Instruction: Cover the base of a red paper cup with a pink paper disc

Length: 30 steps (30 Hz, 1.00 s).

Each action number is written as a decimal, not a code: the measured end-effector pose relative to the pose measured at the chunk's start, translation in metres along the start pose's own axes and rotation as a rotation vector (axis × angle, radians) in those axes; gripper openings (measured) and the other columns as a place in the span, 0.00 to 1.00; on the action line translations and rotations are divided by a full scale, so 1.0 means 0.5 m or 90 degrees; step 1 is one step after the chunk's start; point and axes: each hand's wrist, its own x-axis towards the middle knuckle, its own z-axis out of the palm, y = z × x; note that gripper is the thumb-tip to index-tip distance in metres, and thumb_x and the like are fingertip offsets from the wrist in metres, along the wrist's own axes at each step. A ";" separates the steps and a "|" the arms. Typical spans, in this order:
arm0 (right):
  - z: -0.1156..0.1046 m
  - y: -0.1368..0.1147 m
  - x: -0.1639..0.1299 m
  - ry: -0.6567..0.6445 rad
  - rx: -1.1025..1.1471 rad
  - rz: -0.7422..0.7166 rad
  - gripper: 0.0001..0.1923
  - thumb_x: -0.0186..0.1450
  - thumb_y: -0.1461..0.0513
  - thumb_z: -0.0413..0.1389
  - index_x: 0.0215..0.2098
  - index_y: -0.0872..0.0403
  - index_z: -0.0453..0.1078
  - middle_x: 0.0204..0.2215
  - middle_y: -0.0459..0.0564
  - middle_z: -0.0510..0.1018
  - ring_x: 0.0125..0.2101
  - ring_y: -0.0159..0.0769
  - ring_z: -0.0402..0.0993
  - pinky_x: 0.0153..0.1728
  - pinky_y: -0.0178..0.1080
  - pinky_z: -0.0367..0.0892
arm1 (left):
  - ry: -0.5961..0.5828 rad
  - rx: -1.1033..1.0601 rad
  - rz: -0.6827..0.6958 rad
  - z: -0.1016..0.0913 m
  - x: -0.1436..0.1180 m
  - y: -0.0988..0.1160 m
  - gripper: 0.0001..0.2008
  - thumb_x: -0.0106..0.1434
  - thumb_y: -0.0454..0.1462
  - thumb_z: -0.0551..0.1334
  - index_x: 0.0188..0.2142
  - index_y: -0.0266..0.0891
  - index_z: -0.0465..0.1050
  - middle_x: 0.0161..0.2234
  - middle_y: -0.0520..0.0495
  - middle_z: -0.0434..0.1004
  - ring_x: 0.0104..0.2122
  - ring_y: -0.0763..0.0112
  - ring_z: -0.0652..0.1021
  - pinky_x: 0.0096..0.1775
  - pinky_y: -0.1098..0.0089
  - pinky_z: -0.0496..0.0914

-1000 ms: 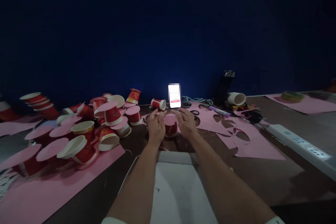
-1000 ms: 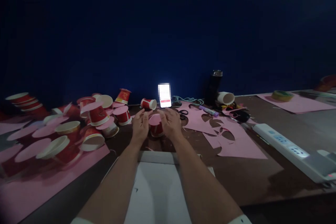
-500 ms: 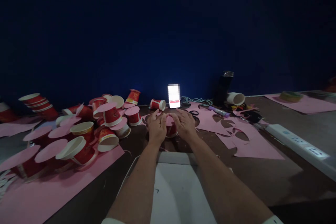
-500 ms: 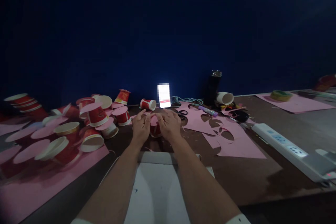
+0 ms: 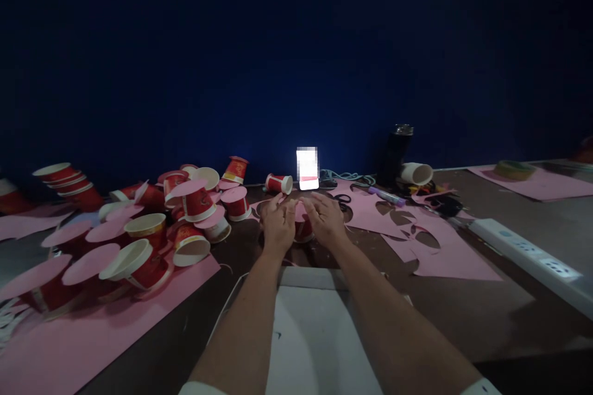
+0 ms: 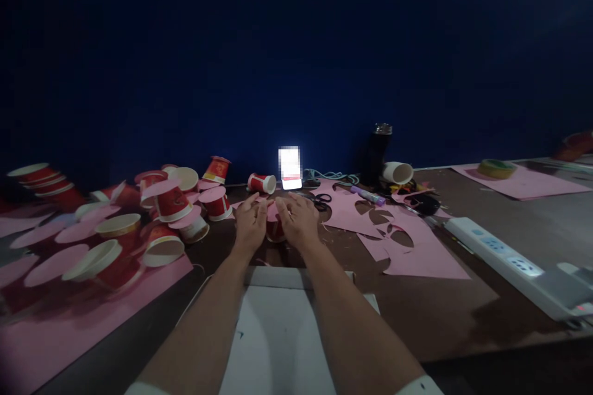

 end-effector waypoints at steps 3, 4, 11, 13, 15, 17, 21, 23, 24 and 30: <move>0.000 -0.002 -0.001 0.007 -0.015 0.010 0.23 0.68 0.47 0.41 0.45 0.42 0.75 0.51 0.45 0.74 0.55 0.39 0.63 0.57 0.46 0.53 | -0.001 -0.005 -0.007 0.000 0.000 0.001 0.23 0.67 0.47 0.47 0.42 0.39 0.78 0.53 0.38 0.70 0.54 0.58 0.69 0.57 0.54 0.59; -0.001 -0.002 -0.001 0.006 -0.018 0.010 0.23 0.68 0.47 0.41 0.45 0.42 0.75 0.51 0.45 0.74 0.54 0.39 0.64 0.57 0.46 0.54 | -0.002 -0.003 -0.011 0.000 0.000 0.001 0.23 0.67 0.47 0.47 0.42 0.38 0.78 0.53 0.38 0.70 0.54 0.58 0.69 0.57 0.54 0.59; -0.007 -0.007 -0.003 0.002 -0.022 0.017 0.23 0.68 0.47 0.41 0.45 0.41 0.75 0.51 0.45 0.74 0.54 0.39 0.65 0.56 0.45 0.55 | -0.004 -0.004 -0.013 0.001 -0.002 -0.002 0.24 0.67 0.47 0.46 0.42 0.40 0.78 0.53 0.38 0.69 0.54 0.58 0.69 0.57 0.54 0.60; -0.006 -0.008 -0.003 0.003 -0.025 0.022 0.23 0.68 0.46 0.41 0.45 0.41 0.75 0.51 0.45 0.74 0.53 0.39 0.65 0.56 0.45 0.55 | -0.012 -0.002 -0.015 0.001 -0.002 -0.004 0.24 0.67 0.47 0.46 0.43 0.40 0.78 0.53 0.38 0.69 0.54 0.58 0.69 0.57 0.54 0.60; -0.007 -0.008 -0.002 0.001 -0.029 0.026 0.24 0.68 0.46 0.41 0.44 0.42 0.75 0.51 0.45 0.74 0.53 0.40 0.65 0.56 0.45 0.55 | -0.016 0.001 -0.017 0.001 -0.002 -0.006 0.24 0.67 0.47 0.46 0.43 0.40 0.78 0.53 0.38 0.69 0.54 0.58 0.69 0.57 0.54 0.59; -0.008 -0.010 -0.002 -0.004 -0.032 0.030 0.24 0.68 0.46 0.41 0.44 0.42 0.76 0.51 0.45 0.74 0.53 0.40 0.66 0.55 0.45 0.56 | -0.018 0.004 -0.018 0.001 -0.003 -0.007 0.24 0.67 0.48 0.46 0.44 0.41 0.78 0.53 0.38 0.69 0.54 0.58 0.68 0.57 0.54 0.59; -0.016 -0.012 -0.002 -0.019 -0.028 0.037 0.23 0.68 0.46 0.41 0.45 0.41 0.75 0.51 0.45 0.74 0.53 0.39 0.66 0.55 0.44 0.57 | -0.032 0.021 -0.034 -0.001 -0.004 -0.006 0.24 0.68 0.47 0.45 0.45 0.42 0.77 0.54 0.39 0.69 0.55 0.58 0.68 0.58 0.54 0.58; -0.018 -0.012 -0.003 -0.027 -0.026 0.040 0.23 0.68 0.47 0.41 0.46 0.41 0.75 0.51 0.45 0.74 0.53 0.39 0.66 0.55 0.44 0.57 | -0.039 0.024 -0.041 -0.002 -0.005 -0.005 0.24 0.68 0.46 0.45 0.46 0.43 0.77 0.54 0.40 0.69 0.55 0.58 0.67 0.58 0.54 0.58; -0.018 -0.012 -0.003 -0.029 -0.025 0.039 0.22 0.68 0.47 0.41 0.46 0.41 0.74 0.51 0.45 0.74 0.53 0.39 0.66 0.55 0.44 0.57 | -0.041 0.021 -0.041 -0.003 -0.005 -0.004 0.23 0.68 0.46 0.45 0.46 0.43 0.77 0.54 0.40 0.70 0.55 0.59 0.67 0.58 0.54 0.58; -0.017 -0.010 -0.004 -0.014 -0.006 0.010 0.19 0.69 0.52 0.43 0.47 0.42 0.74 0.48 0.47 0.76 0.52 0.37 0.68 0.55 0.43 0.59 | -0.046 0.003 -0.032 -0.006 -0.006 -0.005 0.22 0.68 0.44 0.46 0.46 0.43 0.76 0.53 0.39 0.70 0.55 0.59 0.68 0.58 0.53 0.58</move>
